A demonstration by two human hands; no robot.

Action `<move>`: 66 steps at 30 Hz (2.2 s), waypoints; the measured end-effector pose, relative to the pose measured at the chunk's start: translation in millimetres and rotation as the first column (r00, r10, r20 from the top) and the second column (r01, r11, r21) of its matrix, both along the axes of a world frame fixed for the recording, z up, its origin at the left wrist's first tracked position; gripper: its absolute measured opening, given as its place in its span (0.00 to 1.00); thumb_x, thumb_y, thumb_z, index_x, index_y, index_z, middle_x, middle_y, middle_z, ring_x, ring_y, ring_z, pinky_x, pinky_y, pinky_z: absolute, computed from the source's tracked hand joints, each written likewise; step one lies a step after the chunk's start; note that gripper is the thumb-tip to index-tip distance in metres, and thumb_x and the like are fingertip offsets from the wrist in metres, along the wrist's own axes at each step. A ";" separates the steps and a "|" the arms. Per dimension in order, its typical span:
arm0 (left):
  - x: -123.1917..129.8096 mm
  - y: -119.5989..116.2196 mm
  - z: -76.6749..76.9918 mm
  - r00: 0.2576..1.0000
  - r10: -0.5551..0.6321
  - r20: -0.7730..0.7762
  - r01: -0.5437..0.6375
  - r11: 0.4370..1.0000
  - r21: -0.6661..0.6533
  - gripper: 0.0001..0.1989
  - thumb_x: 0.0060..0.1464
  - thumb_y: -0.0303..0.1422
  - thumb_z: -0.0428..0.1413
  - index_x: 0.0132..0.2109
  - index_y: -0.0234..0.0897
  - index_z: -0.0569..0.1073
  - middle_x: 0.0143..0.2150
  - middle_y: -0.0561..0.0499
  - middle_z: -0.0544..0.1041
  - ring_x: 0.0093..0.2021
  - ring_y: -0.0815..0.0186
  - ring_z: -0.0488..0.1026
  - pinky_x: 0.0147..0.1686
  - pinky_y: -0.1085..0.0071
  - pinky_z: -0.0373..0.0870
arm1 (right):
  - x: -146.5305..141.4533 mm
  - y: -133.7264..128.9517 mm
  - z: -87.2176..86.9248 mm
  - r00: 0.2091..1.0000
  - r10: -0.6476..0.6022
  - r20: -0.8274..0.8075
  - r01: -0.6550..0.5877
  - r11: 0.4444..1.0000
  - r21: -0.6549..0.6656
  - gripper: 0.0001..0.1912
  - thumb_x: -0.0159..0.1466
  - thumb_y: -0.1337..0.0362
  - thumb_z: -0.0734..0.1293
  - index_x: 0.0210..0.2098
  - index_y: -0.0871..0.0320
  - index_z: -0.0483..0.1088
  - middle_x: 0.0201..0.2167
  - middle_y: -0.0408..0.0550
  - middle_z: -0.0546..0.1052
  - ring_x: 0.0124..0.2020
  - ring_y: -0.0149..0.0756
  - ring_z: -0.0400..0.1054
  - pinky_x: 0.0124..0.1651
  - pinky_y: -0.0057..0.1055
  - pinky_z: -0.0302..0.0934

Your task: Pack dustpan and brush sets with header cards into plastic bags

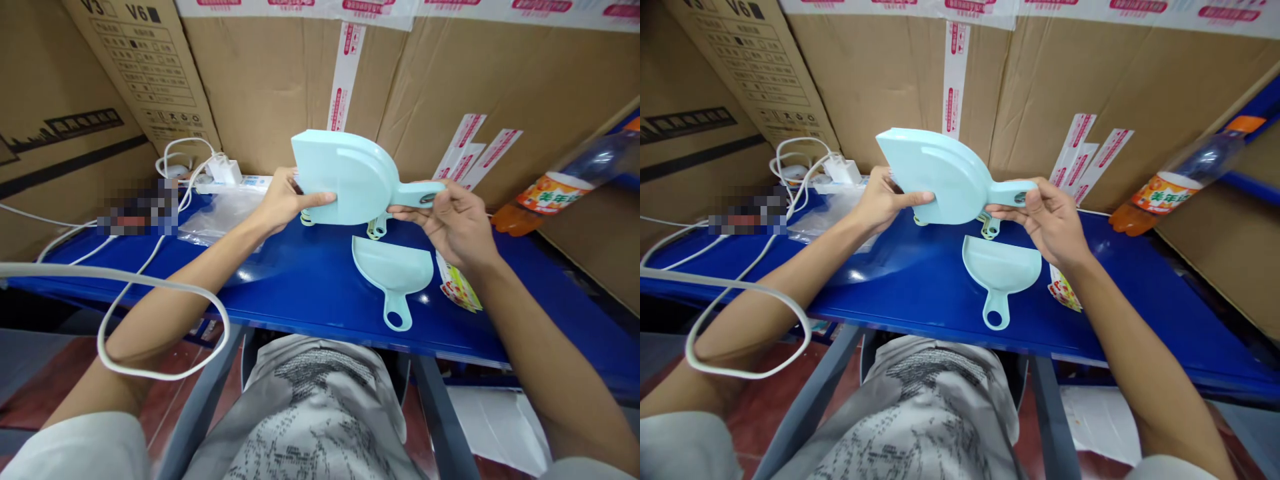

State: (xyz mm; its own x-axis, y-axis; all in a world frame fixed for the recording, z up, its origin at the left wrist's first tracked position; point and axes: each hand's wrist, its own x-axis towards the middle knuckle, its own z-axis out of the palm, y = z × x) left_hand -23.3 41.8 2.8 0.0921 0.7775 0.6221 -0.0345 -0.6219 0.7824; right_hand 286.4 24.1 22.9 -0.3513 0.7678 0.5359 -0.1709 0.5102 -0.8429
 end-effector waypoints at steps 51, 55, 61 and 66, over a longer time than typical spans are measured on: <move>17.4 -6.3 -7.9 0.997 -0.047 0.066 0.050 0.998 -0.045 0.32 0.48 0.53 0.77 0.52 0.39 0.81 0.51 0.42 0.88 0.54 0.48 0.86 0.56 0.53 0.84 | -6.5 -3.6 -10.9 0.994 -0.111 0.008 0.111 0.984 -0.141 0.27 0.58 0.46 0.86 0.50 0.52 0.82 0.31 0.43 0.85 0.33 0.40 0.84 0.40 0.37 0.85; 15.7 -6.8 -5.6 0.998 -0.045 0.053 0.048 0.997 -0.055 0.32 0.48 0.53 0.78 0.52 0.39 0.81 0.50 0.42 0.88 0.56 0.45 0.85 0.58 0.50 0.83 | -6.8 -2.7 -12.2 0.992 -0.115 0.043 0.120 0.984 -0.130 0.25 0.56 0.46 0.86 0.45 0.52 0.84 0.29 0.45 0.85 0.32 0.43 0.85 0.39 0.40 0.85; 12.8 -1.0 -4.3 0.999 0.016 0.047 -0.012 0.997 -0.080 0.31 0.48 0.48 0.79 0.53 0.39 0.80 0.53 0.43 0.86 0.63 0.40 0.80 0.61 0.43 0.80 | -9.0 0.9 -21.4 0.987 -0.163 0.010 0.164 0.986 -0.043 0.17 0.62 0.53 0.84 0.46 0.52 0.86 0.32 0.47 0.86 0.31 0.42 0.84 0.40 0.42 0.85; 13.6 -1.7 -5.0 0.999 0.003 0.036 0.000 0.996 -0.087 0.29 0.49 0.50 0.78 0.51 0.39 0.81 0.51 0.44 0.85 0.62 0.40 0.81 0.60 0.43 0.82 | -11.9 0.3 -24.5 0.975 -0.221 0.026 0.220 0.975 0.029 0.14 0.64 0.49 0.83 0.43 0.49 0.85 0.23 0.41 0.81 0.24 0.39 0.78 0.31 0.40 0.80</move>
State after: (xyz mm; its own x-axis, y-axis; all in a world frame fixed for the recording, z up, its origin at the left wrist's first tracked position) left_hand -9.6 40.1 -2.2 0.0701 0.8290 0.5549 -0.0626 -0.5515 0.8318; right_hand 274.5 24.4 -1.6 -0.1903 0.8144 0.5483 -0.0275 0.5538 -0.8322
